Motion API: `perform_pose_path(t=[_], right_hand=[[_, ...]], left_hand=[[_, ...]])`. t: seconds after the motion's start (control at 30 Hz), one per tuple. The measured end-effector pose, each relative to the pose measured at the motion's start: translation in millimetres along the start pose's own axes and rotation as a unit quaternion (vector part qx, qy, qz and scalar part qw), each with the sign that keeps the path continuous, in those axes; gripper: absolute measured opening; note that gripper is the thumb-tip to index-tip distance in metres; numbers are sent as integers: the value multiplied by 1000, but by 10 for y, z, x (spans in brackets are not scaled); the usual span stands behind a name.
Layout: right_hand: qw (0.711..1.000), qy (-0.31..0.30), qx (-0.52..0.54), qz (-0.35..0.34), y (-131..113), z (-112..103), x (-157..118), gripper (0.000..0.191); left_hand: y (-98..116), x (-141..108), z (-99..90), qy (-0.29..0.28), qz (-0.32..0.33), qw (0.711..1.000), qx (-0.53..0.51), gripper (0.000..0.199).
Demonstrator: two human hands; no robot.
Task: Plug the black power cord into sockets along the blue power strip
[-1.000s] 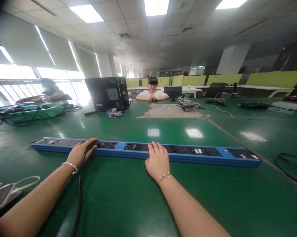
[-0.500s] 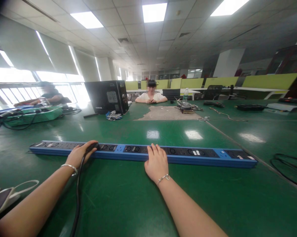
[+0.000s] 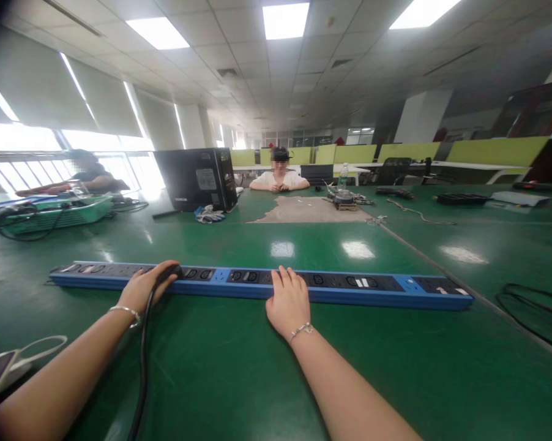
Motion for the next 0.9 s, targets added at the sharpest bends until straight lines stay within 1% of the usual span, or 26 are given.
perform_pose_path(t=[0.17,0.53,0.77,0.9], right_hand=[[1000,-1,-1,-4,3,5,-6,53],[1000,-2,1,-1,-2,-9,-11,54],[1000,1,2,-2,-1,-17,-8,54],[1000,3,3,-2,-5,-22,-4,53]], left_hand=[[36,-68,8,31,-24,998,-40,40],[68,-74,-25,62,-19,996,-58,41],[56,-73,10,53,-27,997,-59,44],[70,-77,-3,55,-31,996,-60,43]])
Point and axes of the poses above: each hand's wrist, its own x-axis towards the middle knuckle, its own z-axis out of the palm, y = z × x, the point moved 5 cm from there along x, towards the middle knuckle, and after that the axes turned 7 degrees about -z, right-handed, at the moved point
